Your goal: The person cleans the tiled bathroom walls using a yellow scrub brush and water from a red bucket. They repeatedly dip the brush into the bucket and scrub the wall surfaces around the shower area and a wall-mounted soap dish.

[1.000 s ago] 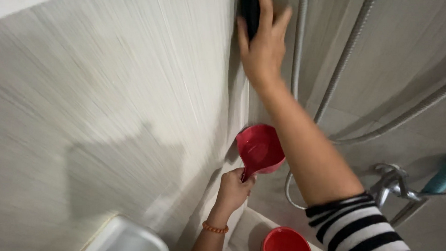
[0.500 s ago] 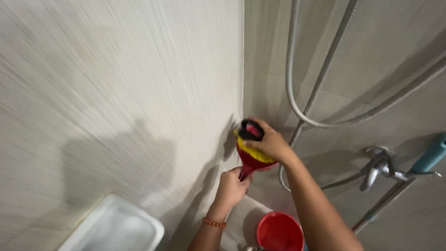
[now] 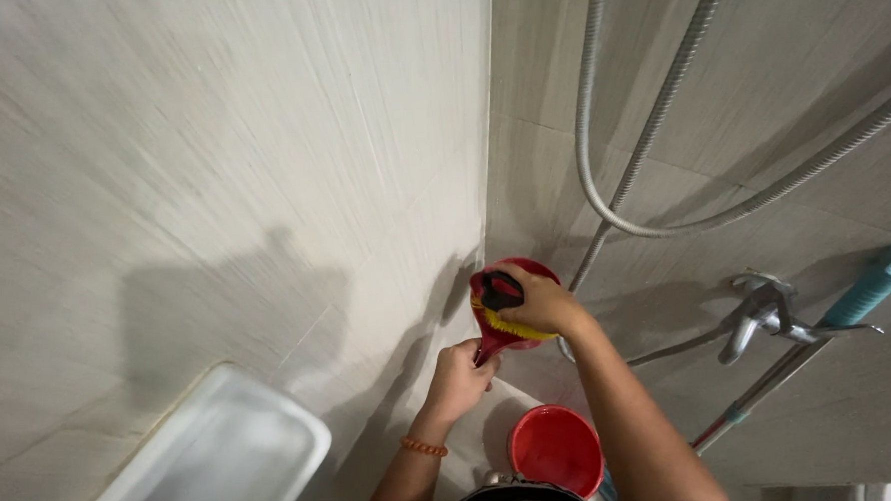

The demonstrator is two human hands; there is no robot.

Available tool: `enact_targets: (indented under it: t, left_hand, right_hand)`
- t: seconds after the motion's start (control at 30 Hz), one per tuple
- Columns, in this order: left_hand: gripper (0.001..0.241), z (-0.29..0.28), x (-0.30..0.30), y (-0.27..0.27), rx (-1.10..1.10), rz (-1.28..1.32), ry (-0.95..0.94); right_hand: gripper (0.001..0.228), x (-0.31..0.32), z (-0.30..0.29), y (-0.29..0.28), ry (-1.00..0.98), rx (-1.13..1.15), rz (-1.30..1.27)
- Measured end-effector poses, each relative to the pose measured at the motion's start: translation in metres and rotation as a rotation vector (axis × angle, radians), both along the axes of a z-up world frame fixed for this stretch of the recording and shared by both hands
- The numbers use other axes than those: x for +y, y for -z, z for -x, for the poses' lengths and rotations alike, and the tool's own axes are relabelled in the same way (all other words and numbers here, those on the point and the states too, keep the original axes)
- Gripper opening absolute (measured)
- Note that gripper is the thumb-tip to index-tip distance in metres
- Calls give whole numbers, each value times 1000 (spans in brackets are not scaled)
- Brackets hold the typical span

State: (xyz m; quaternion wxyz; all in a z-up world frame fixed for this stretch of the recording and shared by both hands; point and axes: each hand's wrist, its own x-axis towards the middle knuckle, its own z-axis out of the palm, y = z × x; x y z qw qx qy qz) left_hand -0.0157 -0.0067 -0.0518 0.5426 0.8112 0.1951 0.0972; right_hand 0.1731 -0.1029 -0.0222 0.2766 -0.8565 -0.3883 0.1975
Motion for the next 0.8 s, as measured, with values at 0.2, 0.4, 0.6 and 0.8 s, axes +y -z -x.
enact_targets:
  t: [0.2,0.4,0.6,0.8]
  left_hand:
    - [22,5,1,-5,-9,-36,7]
    - [24,6,3,-6,30,-42,18]
    - [21,8,3,-1,-70,-36,47]
    - [20,9,6,-1,-61,-93,42]
  right_hand:
    - [88,4,0,12,46,-40,181]
    - [89,11,3,12,112,-68,305]
    - [87,15,7,25,132,-108,353]
    - [86,13,17,36,106,-158,323]
